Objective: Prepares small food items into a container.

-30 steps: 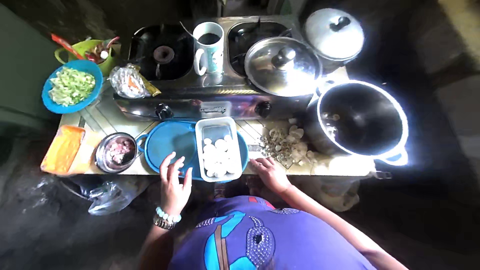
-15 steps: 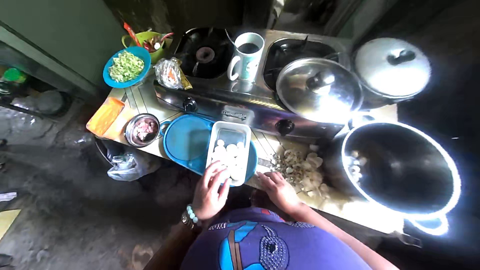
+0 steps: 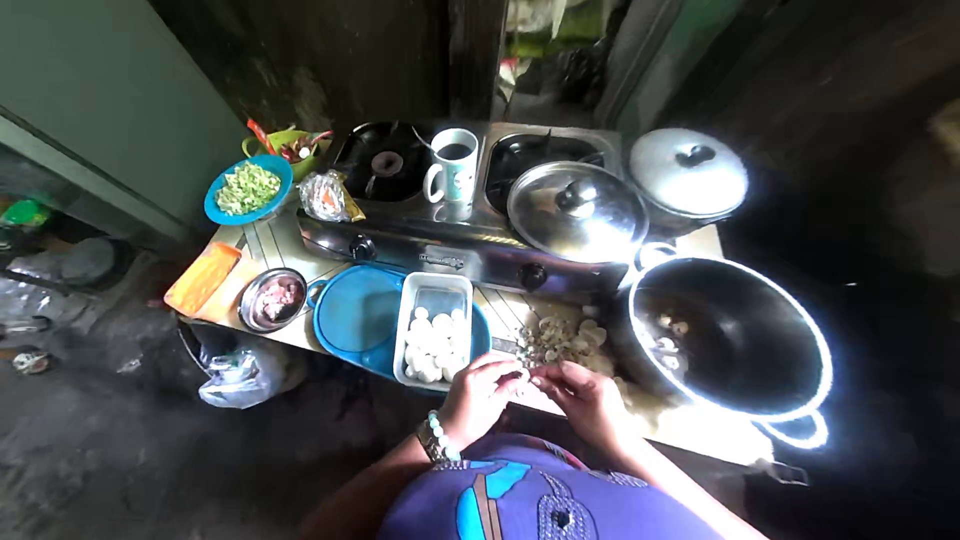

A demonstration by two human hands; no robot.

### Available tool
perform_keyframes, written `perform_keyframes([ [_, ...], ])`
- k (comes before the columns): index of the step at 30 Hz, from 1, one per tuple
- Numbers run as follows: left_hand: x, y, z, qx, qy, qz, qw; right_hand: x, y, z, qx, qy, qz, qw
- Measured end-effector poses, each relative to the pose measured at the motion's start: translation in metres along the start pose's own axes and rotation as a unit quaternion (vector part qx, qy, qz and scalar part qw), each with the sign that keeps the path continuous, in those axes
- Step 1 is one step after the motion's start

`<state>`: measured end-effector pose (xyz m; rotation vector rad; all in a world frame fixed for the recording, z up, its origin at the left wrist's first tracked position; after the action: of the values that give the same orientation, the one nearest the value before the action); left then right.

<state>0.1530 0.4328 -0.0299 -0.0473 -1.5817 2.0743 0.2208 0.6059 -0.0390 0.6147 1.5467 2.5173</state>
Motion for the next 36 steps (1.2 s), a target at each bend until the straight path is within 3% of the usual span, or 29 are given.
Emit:
perform_keyframes([
  [8,-0.006,-0.004,-0.012,-0.006,0.053,0.047,0.997,-0.012,0.006,-0.001,-0.154,-0.039,0.145,0.977],
  [13,-0.011,0.002,-0.013,-0.022,0.076,0.064,0.995,-0.016,0.003,-0.006,-0.175,-0.039,0.149,0.973],
  [17,-0.010,0.006,-0.014,-0.065,0.077,0.075,0.992,-0.017,0.002,-0.002,-0.155,-0.053,0.093,0.982],
  [20,-0.005,0.009,-0.014,-0.101,0.062,0.110,0.987,-0.004,-0.007,0.010,-0.157,-0.047,-0.005,0.986],
  [24,-0.001,0.012,-0.014,-0.195,0.052,0.150,0.968,0.014,-0.021,0.026,-0.226,0.058,-0.132,0.963],
  [31,0.001,0.005,-0.019,-0.275,0.034,0.143,0.950,0.004,0.020,0.018,-0.045,-0.031,0.047,0.997],
  [36,-0.001,0.006,-0.018,-0.240,0.034,0.111,0.964,0.000,0.024,0.014,-0.025,-0.029,0.043,0.998],
])
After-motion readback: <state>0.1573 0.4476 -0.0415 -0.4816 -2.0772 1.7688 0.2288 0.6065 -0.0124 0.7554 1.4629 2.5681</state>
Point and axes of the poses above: each hand's wrist, its own x-axis towards the middle knuckle, its own z-axis out of the back of the hand, y = z × x, the point moved 3 cm from there along x, towards the middle knuckle, and after that the axes turned 9 degrees about -y, right-handed, at the moved point
